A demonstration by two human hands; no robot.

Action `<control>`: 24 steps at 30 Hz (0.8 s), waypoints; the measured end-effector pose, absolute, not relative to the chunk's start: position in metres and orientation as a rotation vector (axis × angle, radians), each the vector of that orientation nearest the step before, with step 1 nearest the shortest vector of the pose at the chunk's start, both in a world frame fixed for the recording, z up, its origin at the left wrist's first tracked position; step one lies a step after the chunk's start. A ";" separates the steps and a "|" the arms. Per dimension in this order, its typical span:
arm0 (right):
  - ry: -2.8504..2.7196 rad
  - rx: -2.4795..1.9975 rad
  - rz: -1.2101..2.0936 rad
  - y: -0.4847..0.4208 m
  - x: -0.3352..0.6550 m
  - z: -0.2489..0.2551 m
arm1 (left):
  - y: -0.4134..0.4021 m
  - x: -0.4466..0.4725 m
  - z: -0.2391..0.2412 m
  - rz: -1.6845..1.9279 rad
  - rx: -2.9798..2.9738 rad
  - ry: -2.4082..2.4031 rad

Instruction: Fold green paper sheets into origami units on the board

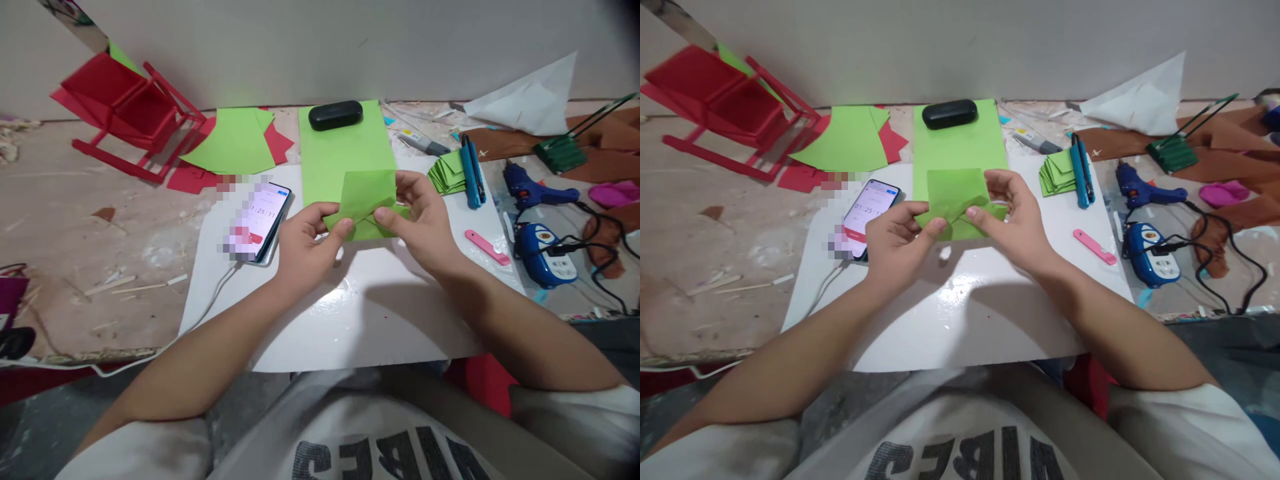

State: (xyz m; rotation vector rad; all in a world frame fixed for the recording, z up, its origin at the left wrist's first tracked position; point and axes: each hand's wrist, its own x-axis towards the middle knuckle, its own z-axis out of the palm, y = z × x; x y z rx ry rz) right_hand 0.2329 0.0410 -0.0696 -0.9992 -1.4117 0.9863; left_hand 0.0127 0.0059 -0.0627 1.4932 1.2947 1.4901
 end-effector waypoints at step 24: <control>-1.503 -0.880 1.233 0.038 0.235 -0.051 | 0.010 0.006 -0.059 1.501 1.601 1.160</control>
